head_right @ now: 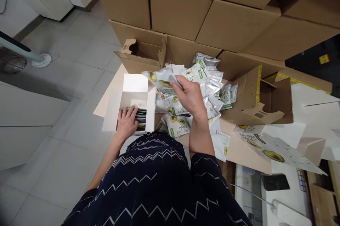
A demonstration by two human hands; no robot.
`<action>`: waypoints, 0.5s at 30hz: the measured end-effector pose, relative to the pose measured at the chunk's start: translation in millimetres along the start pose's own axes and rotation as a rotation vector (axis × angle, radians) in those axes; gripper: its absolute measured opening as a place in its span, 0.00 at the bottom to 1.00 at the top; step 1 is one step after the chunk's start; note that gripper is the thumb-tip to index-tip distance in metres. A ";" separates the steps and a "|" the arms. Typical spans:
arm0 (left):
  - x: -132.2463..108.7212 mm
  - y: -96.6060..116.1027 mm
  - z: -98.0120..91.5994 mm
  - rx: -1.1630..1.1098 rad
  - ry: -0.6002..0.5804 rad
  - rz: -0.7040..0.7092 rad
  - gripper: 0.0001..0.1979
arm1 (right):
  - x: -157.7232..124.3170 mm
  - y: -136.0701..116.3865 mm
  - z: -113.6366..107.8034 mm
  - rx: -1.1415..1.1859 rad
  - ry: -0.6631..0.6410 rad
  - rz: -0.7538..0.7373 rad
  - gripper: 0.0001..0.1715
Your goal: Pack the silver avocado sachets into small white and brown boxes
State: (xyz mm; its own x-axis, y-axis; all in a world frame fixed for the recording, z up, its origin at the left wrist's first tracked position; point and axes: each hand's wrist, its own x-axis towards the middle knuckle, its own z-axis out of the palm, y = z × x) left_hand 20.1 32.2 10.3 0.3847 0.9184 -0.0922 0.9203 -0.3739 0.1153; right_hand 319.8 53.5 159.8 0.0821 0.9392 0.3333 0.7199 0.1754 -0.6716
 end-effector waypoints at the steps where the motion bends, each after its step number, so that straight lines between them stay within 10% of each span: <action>1: 0.0 0.2 -0.6 0.005 -0.002 -0.003 0.32 | 3.7 -9.2 7.6 0.049 0.000 -0.047 0.15; 11: -1.4 -0.5 1.7 0.002 0.014 0.010 0.32 | 22.5 -71.7 75.5 0.345 0.128 -0.269 0.20; 15: -1.3 -1.0 6.2 -0.010 0.036 -0.002 0.32 | 25.0 -69.8 82.3 0.236 -0.084 -0.403 0.19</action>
State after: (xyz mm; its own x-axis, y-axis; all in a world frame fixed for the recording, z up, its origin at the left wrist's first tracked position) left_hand 19.1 30.5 4.2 0.3798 0.9233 -0.0572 0.9203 -0.3708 0.1246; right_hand 214.8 89.0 160.6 -0.2348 0.8012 0.5505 0.5059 0.5843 -0.6346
